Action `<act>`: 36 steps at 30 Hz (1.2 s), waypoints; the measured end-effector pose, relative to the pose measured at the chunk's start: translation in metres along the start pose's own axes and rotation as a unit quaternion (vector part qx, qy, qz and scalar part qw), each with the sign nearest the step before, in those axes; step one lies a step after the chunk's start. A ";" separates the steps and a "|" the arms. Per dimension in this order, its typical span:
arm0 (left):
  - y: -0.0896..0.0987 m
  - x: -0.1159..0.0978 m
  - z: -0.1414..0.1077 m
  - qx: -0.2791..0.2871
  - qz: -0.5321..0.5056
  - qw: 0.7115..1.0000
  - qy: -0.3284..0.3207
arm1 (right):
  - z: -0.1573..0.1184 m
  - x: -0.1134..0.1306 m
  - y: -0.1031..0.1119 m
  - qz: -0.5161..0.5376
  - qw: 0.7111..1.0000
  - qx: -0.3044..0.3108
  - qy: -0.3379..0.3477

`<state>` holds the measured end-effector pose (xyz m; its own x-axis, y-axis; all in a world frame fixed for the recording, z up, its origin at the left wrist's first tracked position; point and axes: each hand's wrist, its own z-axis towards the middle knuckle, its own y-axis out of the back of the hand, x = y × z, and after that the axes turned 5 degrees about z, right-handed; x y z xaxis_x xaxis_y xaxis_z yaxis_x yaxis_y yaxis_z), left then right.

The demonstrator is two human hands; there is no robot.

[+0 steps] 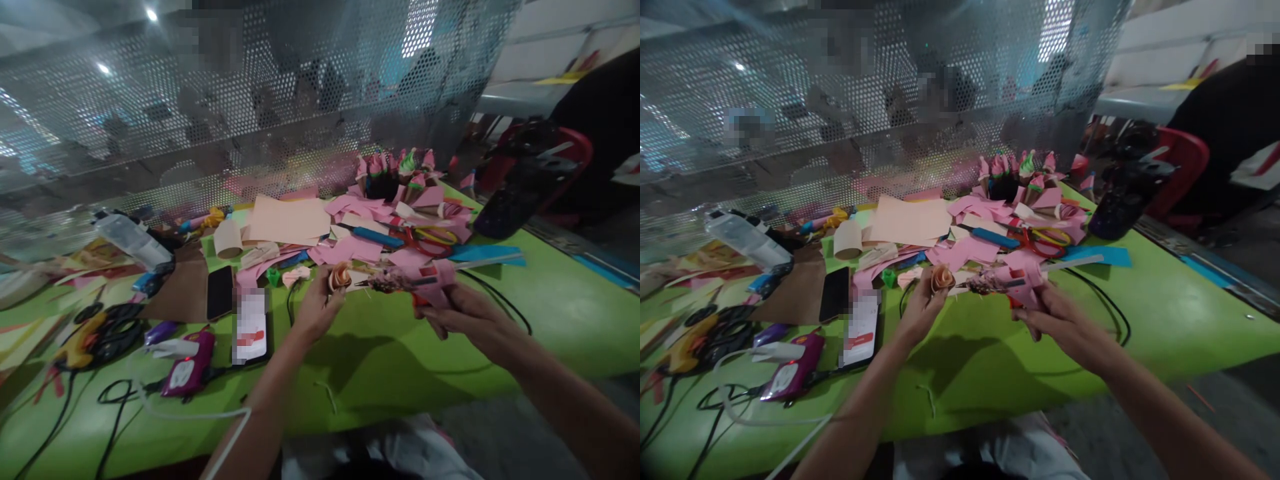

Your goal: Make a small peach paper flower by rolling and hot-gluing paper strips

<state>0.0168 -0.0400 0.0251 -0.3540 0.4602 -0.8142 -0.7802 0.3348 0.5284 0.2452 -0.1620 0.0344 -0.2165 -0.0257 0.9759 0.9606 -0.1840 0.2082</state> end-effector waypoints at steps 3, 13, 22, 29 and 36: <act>-0.001 0.001 0.001 -0.005 0.004 1.000 -0.002 | 0.002 0.000 -0.003 -0.046 0.999 -0.012 0.025; -0.002 0.001 0.000 0.005 0.004 1.000 0.002 | 0.004 -0.007 -0.006 -0.146 0.988 -0.021 0.051; -0.003 0.003 0.001 0.006 -0.003 1.000 0.006 | 0.003 -0.002 -0.013 -0.234 0.964 -0.044 0.116; -0.004 0.004 0.002 0.017 0.008 1.000 0.025 | 0.005 0.007 -0.017 -0.267 0.952 -0.038 0.143; -0.003 0.007 0.002 0.014 0.011 1.000 0.021 | 0.006 0.010 -0.011 -0.288 0.946 -0.046 0.140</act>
<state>0.0180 -0.0360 0.0185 -0.3925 0.4327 -0.8116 -0.7578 0.3479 0.5520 0.2338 -0.1549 0.0423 -0.7500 -0.1512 0.6440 0.6522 -0.3312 0.6818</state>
